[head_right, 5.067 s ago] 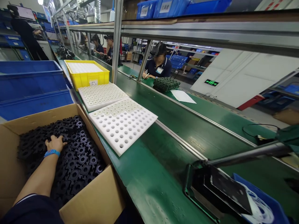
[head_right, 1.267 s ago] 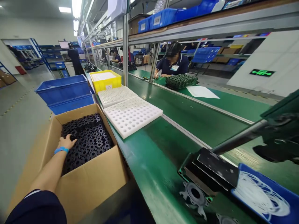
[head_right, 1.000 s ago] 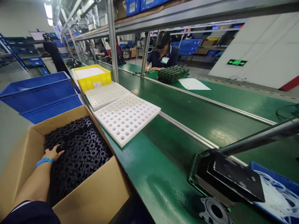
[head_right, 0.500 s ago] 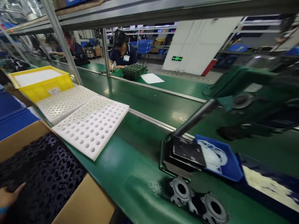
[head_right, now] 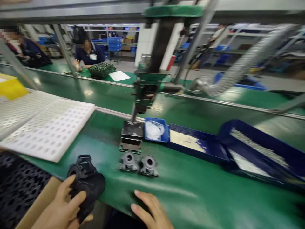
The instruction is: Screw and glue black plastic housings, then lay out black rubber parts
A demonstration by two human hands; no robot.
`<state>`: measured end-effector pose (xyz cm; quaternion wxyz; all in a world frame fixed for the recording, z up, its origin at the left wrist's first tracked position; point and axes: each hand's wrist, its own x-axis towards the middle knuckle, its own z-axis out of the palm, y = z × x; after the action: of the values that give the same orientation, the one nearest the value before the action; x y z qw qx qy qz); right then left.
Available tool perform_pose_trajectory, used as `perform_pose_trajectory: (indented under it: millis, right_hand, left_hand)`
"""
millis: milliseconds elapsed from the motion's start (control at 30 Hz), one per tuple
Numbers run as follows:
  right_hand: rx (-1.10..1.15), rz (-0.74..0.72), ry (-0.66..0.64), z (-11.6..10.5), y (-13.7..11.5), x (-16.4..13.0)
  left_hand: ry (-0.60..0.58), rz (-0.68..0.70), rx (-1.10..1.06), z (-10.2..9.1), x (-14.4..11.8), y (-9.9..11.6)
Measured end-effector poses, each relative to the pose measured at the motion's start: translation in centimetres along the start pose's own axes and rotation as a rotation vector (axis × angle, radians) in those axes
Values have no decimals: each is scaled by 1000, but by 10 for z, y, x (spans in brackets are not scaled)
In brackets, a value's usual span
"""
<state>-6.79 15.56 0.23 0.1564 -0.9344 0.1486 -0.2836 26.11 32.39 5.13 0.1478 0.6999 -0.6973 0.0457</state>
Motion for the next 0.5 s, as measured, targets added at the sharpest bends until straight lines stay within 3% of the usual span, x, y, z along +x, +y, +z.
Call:
perform_pose_trajectory:
  millis: [67,133,267,367,500]
  right_hand:
    - [75,59,142,10,-11,-12]
    - [78,104,232,19,-19,-17]
    - [81,171,279,11,-24,-14]
    - [151,293,251,-9,-23,-19]
    - [214,358,289,-30,-16,-35]
  left_hand:
    - [-85,142,-59,23,25,43]
    - [-101,228,-72,45,39,73]
    - [-83,374,-38,74,50,98]
    - [-27,503,7,72,58,103]
    - [103,471,54,52,72,105]
